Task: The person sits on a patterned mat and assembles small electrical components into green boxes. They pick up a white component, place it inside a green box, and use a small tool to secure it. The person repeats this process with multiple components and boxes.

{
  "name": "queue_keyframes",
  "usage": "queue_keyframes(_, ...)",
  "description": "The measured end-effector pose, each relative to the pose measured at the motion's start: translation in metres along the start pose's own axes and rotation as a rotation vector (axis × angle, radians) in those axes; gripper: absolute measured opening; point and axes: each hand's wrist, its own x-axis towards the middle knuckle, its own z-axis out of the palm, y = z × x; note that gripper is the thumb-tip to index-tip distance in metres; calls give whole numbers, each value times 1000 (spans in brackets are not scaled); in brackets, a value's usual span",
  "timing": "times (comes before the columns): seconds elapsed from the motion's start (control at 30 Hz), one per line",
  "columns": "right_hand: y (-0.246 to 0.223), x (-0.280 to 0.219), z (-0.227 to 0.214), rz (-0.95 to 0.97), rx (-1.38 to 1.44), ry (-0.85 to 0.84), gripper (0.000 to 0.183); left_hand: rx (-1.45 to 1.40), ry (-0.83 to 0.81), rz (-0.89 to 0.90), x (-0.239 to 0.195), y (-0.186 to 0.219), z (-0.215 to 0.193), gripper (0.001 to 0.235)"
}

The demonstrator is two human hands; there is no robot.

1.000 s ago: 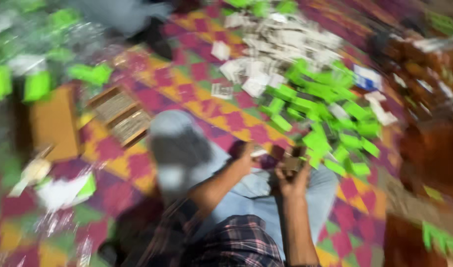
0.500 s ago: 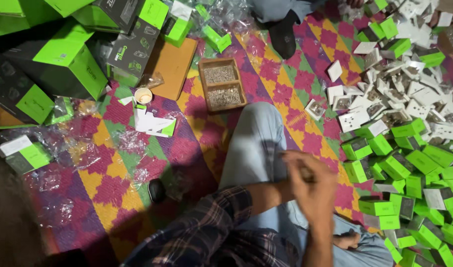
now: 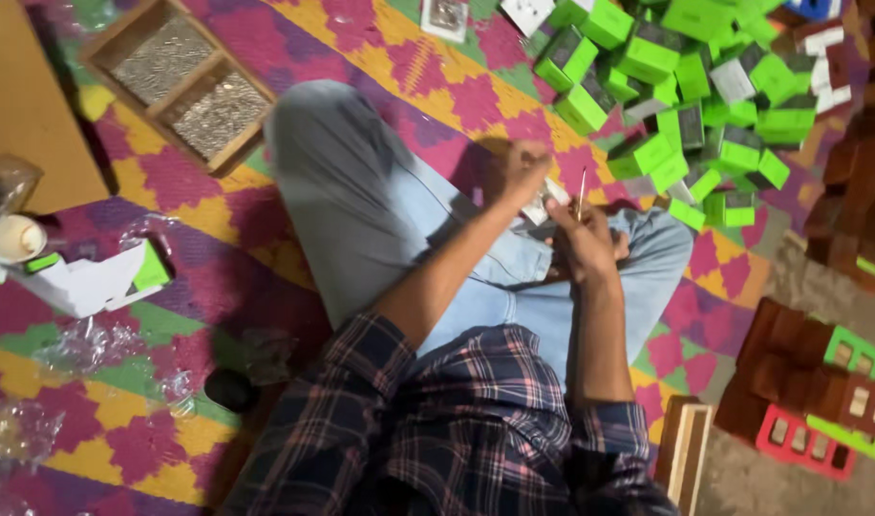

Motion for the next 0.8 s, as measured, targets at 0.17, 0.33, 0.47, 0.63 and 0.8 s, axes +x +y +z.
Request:
queue_keyframes(0.17, -36, 33, 8, 5, -263, -75, 22, -289, 112, -102, 13, 23, -37, 36)
queue_keyframes(0.33, -111, 104, 26, -104, -506, 13, 18, -484, 245, -325, 20, 37, -62, 42)
queue_keyframes(0.47, -149, 163, 18, -352, -98, 214, 15, -566, 151, -466, 11, 44, -75, 35)
queue_keyframes(0.63, -93, 217, -7, -664, -672, 367, 37, -595, 91, -440, 10, 41, -72, 25)
queue_keyframes(0.8, -25, 224, -10, -748, -1115, 326, 99, -498, -15, -401, 2, 41, -67, 11)
